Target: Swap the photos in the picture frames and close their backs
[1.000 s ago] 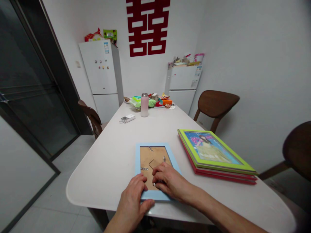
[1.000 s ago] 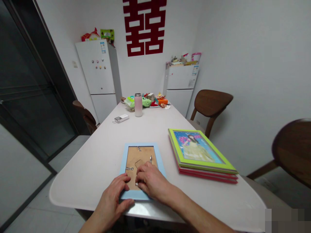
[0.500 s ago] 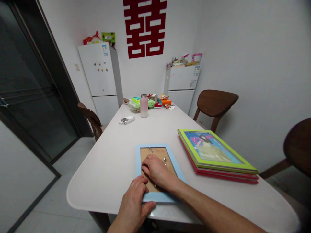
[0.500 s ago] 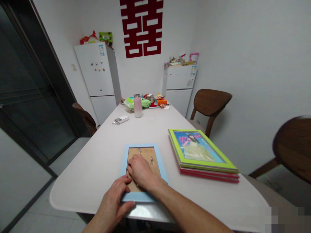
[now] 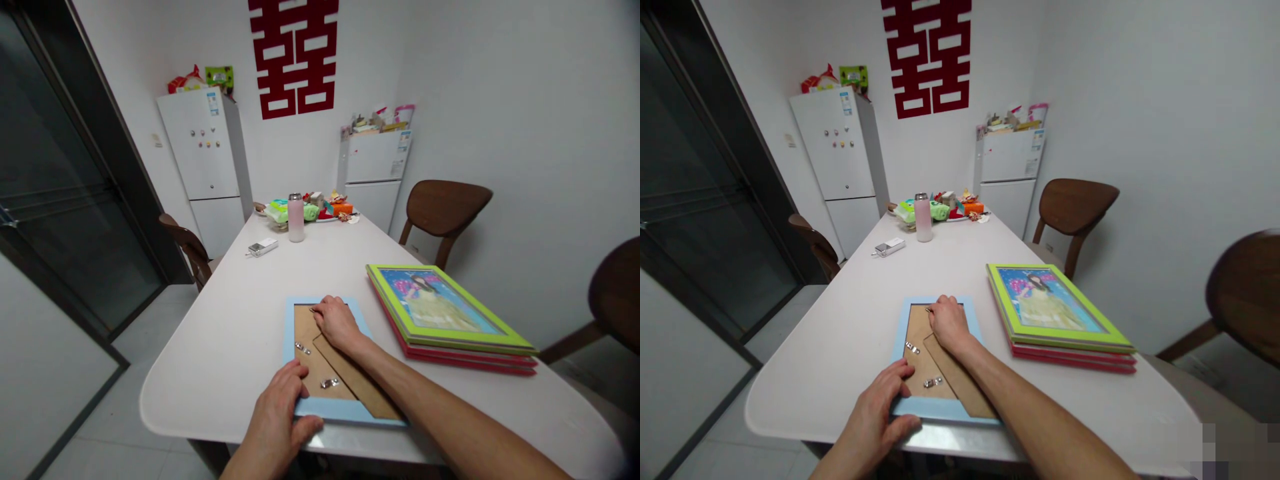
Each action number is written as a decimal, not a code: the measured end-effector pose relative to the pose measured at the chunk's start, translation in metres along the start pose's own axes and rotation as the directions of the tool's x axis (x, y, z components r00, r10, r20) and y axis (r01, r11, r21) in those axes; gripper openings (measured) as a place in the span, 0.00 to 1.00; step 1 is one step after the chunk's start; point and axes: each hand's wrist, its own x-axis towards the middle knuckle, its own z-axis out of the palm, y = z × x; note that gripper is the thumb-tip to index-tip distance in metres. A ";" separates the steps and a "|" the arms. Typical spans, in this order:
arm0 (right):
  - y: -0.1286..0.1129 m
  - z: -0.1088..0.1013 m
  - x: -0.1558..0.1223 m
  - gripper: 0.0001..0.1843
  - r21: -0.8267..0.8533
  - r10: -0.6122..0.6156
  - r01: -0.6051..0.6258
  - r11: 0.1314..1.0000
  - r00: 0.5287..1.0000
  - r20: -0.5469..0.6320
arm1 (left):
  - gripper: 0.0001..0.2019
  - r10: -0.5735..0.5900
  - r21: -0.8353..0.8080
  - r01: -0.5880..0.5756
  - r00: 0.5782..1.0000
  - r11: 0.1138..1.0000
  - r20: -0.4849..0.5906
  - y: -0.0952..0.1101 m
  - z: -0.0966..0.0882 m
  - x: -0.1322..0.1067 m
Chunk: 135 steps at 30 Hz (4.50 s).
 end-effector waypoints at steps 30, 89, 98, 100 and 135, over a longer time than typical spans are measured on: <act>-0.004 -0.061 -0.090 0.19 0.267 -0.037 0.054 0.962 0.997 -0.065 | 0.17 -0.522 -0.808 0.261 0.850 0.527 -0.066 -0.031 -0.041 0.010; 0.038 -0.030 -0.089 0.21 0.013 0.068 -0.067 0.998 0.996 -0.058 | 0.22 -0.233 0.445 0.379 0.908 0.811 -0.349 -0.035 -0.039 -0.025; -0.031 -0.013 -0.065 0.30 0.784 0.118 -0.334 0.524 0.940 0.321 | 0.27 -0.040 0.353 0.097 0.985 0.931 -0.165 -0.022 -0.020 -0.021; -0.047 -0.014 -0.058 0.26 0.859 0.050 -0.397 0.323 0.914 0.404 | 0.29 -0.002 0.314 0.047 0.990 0.948 -0.142 -0.019 -0.012 -0.016; 0.034 -0.026 -0.051 0.27 0.664 0.346 -0.352 0.660 0.927 0.147 | 0.23 -0.091 -0.012 0.091 0.991 0.996 -0.100 -0.001 0.015 0.003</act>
